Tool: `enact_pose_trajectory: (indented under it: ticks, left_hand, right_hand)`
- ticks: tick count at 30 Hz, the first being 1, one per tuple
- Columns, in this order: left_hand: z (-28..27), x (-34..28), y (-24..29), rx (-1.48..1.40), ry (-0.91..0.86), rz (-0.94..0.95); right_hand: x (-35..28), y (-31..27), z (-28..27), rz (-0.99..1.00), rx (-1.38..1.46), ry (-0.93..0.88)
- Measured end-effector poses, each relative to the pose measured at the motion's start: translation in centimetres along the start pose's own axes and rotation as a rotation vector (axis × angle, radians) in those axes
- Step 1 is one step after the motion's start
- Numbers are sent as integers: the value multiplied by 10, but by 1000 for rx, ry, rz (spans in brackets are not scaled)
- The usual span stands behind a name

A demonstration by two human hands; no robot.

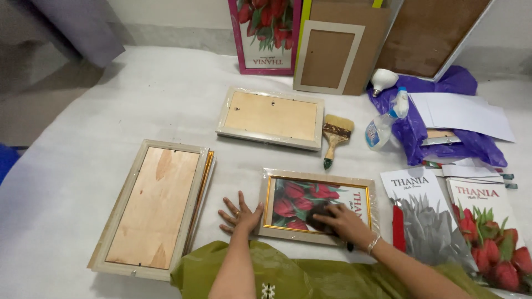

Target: Cleaning the glass surfaces of various art frames using a cleaning solution and a cloth while organizing them on the floor.

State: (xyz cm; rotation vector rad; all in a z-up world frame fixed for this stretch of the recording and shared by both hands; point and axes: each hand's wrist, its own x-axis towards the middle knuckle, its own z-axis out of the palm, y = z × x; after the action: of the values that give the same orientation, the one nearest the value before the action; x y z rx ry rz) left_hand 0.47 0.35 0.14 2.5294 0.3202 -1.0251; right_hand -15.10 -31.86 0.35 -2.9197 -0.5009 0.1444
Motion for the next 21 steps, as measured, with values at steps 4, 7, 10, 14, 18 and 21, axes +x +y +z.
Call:
enact_pose_trajectory:
  ticks: [4, 7, 10, 14, 18, 21]
  left_hand:
    - [6, 6, -1, -59, 19, 41]
    - [5, 0, -3, -58, 8, 35]
    - [3, 2, -1, -67, 14, 42]
    - [7, 4, -2, -62, 9, 41]
    - [11, 8, -3, -65, 19, 47]
    - [9, 7, -4, -63, 27, 49]
  right_hand:
    - [45, 42, -1, 302, -158, 295]
    - [69, 17, 18, 557, -106, 357]
    - [80, -16, 41, 472, -66, 311]
    - [46, -89, 37, 9, 131, 183]
    - [38, -80, 2, -198, 129, 258]
    - [64, -36, -2, -223, 66, 364]
